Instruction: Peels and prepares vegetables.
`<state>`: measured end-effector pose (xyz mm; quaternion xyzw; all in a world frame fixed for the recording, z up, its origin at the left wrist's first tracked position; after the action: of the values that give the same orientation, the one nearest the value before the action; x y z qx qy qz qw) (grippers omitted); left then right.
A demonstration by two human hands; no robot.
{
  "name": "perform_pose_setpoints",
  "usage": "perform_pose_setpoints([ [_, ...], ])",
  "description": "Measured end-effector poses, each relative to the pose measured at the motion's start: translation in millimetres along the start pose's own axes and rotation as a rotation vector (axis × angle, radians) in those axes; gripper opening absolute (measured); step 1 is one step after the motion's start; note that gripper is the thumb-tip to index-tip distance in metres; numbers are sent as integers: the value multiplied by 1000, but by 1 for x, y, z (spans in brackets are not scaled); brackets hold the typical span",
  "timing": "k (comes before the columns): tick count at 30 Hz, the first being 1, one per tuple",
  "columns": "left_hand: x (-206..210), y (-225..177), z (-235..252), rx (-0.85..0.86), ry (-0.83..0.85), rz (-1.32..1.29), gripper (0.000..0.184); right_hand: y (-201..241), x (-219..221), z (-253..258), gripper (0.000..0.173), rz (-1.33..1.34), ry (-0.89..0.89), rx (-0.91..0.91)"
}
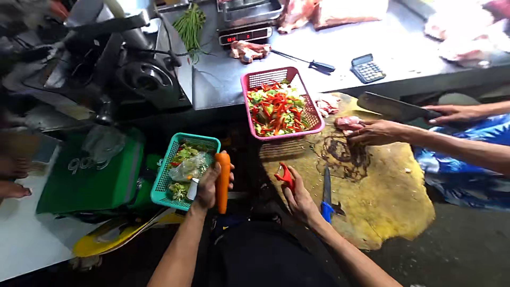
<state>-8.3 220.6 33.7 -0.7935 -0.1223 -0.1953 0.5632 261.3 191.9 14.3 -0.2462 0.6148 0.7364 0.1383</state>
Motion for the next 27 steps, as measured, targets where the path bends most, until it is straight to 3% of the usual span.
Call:
perform_pose_setpoints([
  [3, -32, 25, -12, 0, -61, -156, 62, 58, 48, 31, 59, 62, 6, -165],
  [6, -85, 34, -19, -9, -131, -191, 67, 102, 119, 55, 52, -15, 82, -220],
  [10, -159, 21, -30, -84, -185, -85, 70, 139, 223, 71, 48, -76, 178, -124],
  [13, -198, 10, -33, -133, -239, -67, 65, 152, 271, 77, 47, -137, 215, -77],
  [20, -245, 8, -17, -167, -216, 93, 60, 158, 311, 81, 47, -155, 172, 73],
  [23, -255, 18, -10, -257, -271, 178, 61, 148, 322, 80, 50, -175, 156, 152],
  [27, -270, 26, 18, -356, -409, -50, 72, 142, 348, 62, 49, -191, 157, 203],
])
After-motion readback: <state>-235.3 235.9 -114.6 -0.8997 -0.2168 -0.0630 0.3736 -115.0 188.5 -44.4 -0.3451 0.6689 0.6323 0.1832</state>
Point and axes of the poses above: each hand's wrist, its own z-axis towards the middle knuckle, its own x-axis out of the palm, y = z × x, the point moved 7 cm from there along z, towards the middle knuckle, and after that the axes turned 4 degrees about -x, right-handed, at the moved point
